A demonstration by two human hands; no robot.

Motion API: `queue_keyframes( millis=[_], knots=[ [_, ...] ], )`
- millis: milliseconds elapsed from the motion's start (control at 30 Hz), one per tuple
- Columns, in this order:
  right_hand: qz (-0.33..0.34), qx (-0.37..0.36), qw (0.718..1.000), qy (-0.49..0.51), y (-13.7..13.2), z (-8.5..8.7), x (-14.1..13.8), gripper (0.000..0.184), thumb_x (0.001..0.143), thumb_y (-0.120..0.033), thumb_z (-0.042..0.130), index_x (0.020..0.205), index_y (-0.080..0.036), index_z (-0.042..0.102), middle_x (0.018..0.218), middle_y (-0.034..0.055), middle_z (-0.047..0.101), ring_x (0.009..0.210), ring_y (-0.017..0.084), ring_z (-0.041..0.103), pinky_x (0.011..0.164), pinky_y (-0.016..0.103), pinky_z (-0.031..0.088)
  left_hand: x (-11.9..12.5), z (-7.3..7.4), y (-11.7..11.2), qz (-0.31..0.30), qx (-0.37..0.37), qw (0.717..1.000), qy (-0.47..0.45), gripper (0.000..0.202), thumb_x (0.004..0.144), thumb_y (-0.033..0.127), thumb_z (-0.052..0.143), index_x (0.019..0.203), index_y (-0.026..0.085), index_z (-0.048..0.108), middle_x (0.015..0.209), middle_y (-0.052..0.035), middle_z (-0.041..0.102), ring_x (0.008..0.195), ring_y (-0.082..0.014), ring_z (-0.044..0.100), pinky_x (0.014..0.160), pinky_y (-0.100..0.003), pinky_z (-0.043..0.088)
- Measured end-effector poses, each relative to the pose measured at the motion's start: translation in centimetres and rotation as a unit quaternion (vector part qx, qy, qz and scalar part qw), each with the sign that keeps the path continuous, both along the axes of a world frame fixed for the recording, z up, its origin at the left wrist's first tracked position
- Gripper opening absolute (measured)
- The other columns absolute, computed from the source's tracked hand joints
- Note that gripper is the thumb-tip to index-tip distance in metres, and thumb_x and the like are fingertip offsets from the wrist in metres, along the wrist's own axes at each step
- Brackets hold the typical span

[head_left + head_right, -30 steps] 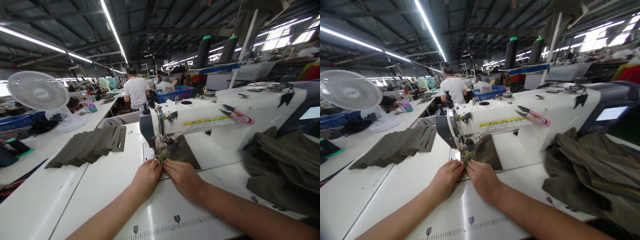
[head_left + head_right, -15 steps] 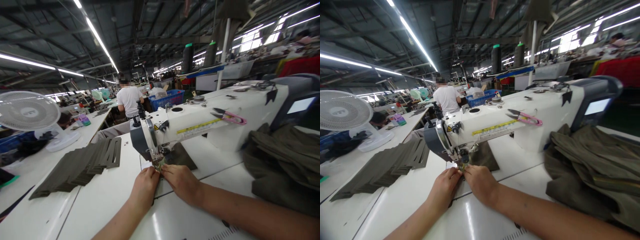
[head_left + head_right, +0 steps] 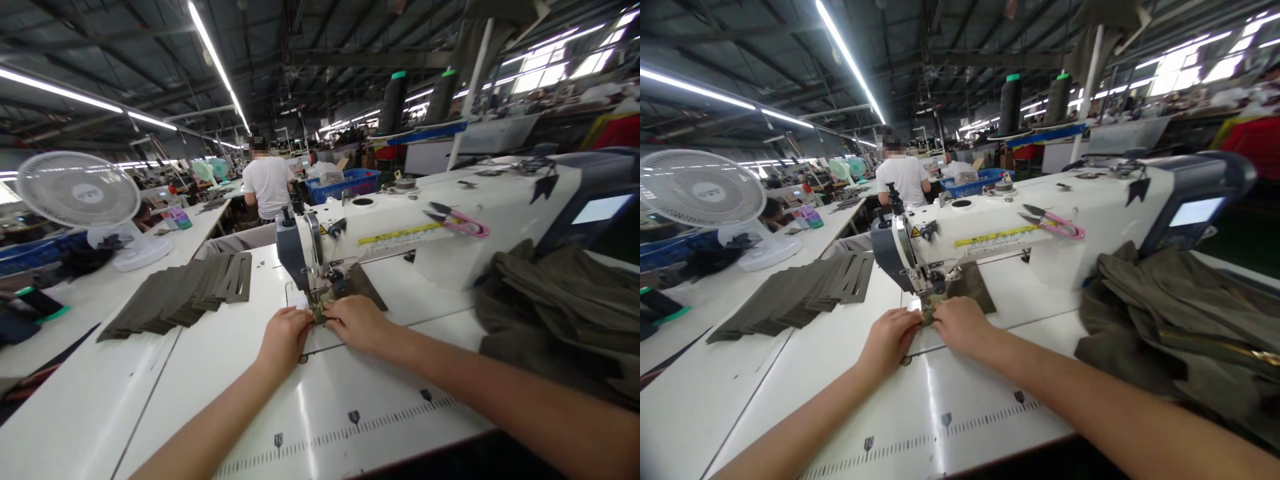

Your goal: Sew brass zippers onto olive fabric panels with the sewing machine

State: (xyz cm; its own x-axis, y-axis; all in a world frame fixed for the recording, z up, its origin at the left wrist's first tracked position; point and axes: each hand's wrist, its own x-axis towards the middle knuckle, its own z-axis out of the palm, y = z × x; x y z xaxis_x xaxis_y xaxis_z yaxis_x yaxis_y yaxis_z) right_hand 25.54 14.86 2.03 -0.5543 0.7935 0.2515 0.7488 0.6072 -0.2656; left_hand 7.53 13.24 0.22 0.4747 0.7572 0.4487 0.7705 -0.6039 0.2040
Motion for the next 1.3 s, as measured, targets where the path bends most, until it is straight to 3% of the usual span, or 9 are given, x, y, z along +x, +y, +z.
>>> queue_keyframes(
  millis=[100,233,367,700,900,1300],
  knots=[
    [0.025,0.065,0.997,0.013,-1.4,-1.9,0.0,0.028,0.081,-0.012,0.052,0.107,-0.006,0.062,0.115,0.0145,0.059,0.108,0.022,0.054,0.095,0.031,0.041,-0.1,-0.3,-0.1,-0.056,0.014,0.997,0.044,0.019,0.079,0.007,0.049,0.091,0.015,0.061,0.099,-0.0078,0.066,0.090,-0.0203,0.063,0.089,-0.038,0.045],
    [0.058,0.165,0.984,0.029,-0.9,-3.8,0.0,0.026,0.080,-0.006,0.049,0.102,-0.002,0.063,0.109,0.0165,0.062,0.102,0.023,0.058,0.092,0.032,0.045,-0.1,-0.2,0.3,-0.097,0.080,0.984,0.125,0.019,0.080,0.006,0.045,0.091,0.011,0.059,0.095,-0.0111,0.066,0.085,-0.0207,0.064,0.088,-0.039,0.047],
    [0.069,0.201,0.976,0.055,0.3,-4.3,0.0,0.024,0.078,-0.004,0.050,0.098,-0.002,0.064,0.105,0.0173,0.064,0.097,0.024,0.061,0.088,0.032,0.048,-0.1,-0.1,1.0,-0.097,0.110,0.980,0.133,0.018,0.084,0.008,0.042,0.090,0.012,0.058,0.088,-0.0091,0.065,0.083,-0.0189,0.063,0.085,-0.036,0.049],
    [0.068,0.189,0.977,0.073,1.3,-3.8,0.1,0.020,0.080,-0.004,0.048,0.091,-0.007,0.065,0.101,0.0159,0.065,0.088,0.023,0.064,0.077,0.033,0.053,0.2,-0.3,2.2,-0.102,0.174,0.970,0.133,0.021,0.088,0.010,0.038,0.085,0.010,0.059,0.084,-0.0104,0.065,0.079,-0.0200,0.064,0.078,-0.035,0.053],
    [0.064,0.177,0.981,0.049,1.9,-3.7,0.0,0.020,0.082,-0.006,0.046,0.089,-0.009,0.064,0.100,0.0136,0.066,0.081,0.023,0.065,0.069,0.033,0.054,0.1,-0.2,2.5,-0.087,0.136,0.975,0.155,0.015,0.086,0.009,0.044,0.085,0.010,0.059,0.087,-0.0095,0.065,0.083,-0.0199,0.064,0.083,-0.035,0.051],
    [0.063,0.148,0.986,0.038,2.3,-3.7,-0.1,0.022,0.084,-0.008,0.043,0.088,-0.011,0.064,0.098,0.0116,0.067,0.081,0.022,0.064,0.070,0.033,0.053,-0.2,-0.4,3.1,-0.095,0.127,0.974,0.162,0.009,0.079,0.006,0.052,0.084,0.010,0.059,0.087,-0.0093,0.066,0.081,-0.0206,0.063,0.084,-0.035,0.049]
  ],
)
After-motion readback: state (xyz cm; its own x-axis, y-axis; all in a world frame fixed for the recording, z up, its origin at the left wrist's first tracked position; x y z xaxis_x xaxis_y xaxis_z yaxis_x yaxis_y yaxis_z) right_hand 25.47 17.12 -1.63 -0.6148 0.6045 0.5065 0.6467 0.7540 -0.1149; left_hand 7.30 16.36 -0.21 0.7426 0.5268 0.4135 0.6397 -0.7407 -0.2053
